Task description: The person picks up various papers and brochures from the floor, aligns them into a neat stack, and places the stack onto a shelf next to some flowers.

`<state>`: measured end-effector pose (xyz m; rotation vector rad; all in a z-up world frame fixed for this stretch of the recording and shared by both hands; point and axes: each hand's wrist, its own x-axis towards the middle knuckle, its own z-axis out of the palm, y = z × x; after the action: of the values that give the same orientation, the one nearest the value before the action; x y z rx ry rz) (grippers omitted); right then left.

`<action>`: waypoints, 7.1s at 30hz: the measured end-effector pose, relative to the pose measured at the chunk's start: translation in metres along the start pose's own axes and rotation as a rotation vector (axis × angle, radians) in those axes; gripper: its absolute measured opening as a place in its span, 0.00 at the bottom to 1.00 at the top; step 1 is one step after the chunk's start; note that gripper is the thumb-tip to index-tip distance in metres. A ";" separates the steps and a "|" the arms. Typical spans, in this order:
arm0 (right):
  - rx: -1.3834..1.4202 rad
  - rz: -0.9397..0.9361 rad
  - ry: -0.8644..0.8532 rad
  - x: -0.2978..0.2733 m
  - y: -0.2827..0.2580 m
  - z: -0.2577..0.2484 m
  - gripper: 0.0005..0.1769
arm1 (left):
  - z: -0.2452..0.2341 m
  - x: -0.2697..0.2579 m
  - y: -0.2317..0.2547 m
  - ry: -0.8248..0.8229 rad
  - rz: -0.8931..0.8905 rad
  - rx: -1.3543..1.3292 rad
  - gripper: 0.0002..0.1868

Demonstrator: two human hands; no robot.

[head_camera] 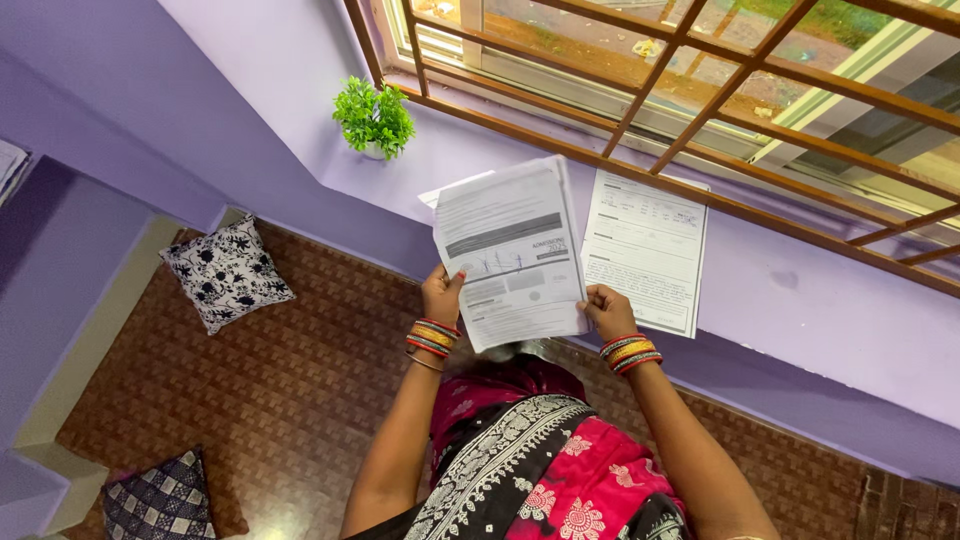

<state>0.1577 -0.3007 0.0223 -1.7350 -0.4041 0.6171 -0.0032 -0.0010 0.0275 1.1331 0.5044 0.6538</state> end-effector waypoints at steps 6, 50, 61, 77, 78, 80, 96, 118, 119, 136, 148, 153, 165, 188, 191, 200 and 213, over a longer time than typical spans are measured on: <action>0.201 -0.273 0.207 0.021 -0.066 0.001 0.20 | 0.013 -0.028 0.094 -0.204 0.210 0.428 0.10; -0.094 0.131 0.355 0.026 -0.071 -0.062 0.33 | 0.101 -0.095 0.203 -0.593 -0.237 -0.620 0.22; -0.253 -0.428 0.420 -0.030 -0.228 -0.011 0.30 | 0.166 -0.093 0.217 -0.756 -0.363 -0.453 0.26; 0.751 -0.201 0.166 -0.043 -0.258 -0.061 0.13 | 0.107 -0.067 0.190 -0.509 -0.157 -0.418 0.34; 0.752 -0.209 0.175 -0.047 -0.263 -0.060 0.13 | 0.103 -0.063 0.195 -0.492 -0.155 -0.428 0.34; 0.770 -0.291 0.029 -0.053 -0.272 -0.059 0.12 | 0.094 -0.062 0.202 -0.457 -0.152 -0.448 0.35; 0.887 -0.353 0.069 -0.077 -0.302 -0.036 0.11 | 0.083 0.001 0.186 -0.270 0.462 0.069 0.38; -0.144 -0.901 0.345 -0.083 -0.295 -0.011 0.24 | 0.217 -0.042 0.155 -0.520 0.119 -0.083 0.19; -0.498 -1.008 0.362 -0.085 -0.292 -0.011 0.29 | 0.215 -0.038 0.154 -0.519 0.122 -0.082 0.19; -0.273 -0.092 0.518 -0.062 -0.132 -0.070 0.35 | 0.208 -0.020 0.119 -0.419 -0.276 -0.492 0.19; -0.013 -0.106 0.550 -0.026 -0.104 -0.123 0.20 | 0.192 0.007 0.036 -0.225 -0.477 -0.310 0.20; -0.187 -0.171 0.520 -0.022 -0.107 -0.121 0.27 | 0.187 0.015 0.045 -0.314 -0.423 -0.387 0.20; 0.022 0.141 0.532 -0.032 -0.010 -0.139 0.28 | 0.193 0.011 -0.059 -0.401 -0.354 0.293 0.33; -0.438 -0.058 0.859 0.029 0.033 -0.132 0.26 | 0.231 0.021 -0.078 -0.732 0.157 1.341 0.42; -0.774 0.056 0.798 0.018 0.005 -0.112 0.32 | 0.235 0.026 -0.082 -0.810 0.224 1.479 0.41; -0.986 0.201 0.546 0.008 -0.037 -0.063 0.40 | 0.220 0.035 -0.089 -0.670 0.341 1.235 0.37; -0.833 0.301 0.794 -0.013 -0.003 -0.114 0.36 | 0.202 -0.013 -0.056 -0.047 0.460 0.880 0.28</action>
<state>0.2158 -0.3971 0.0471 -2.6826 0.2155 -0.1213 0.1347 -0.1589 0.0459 2.1306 0.5050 0.8218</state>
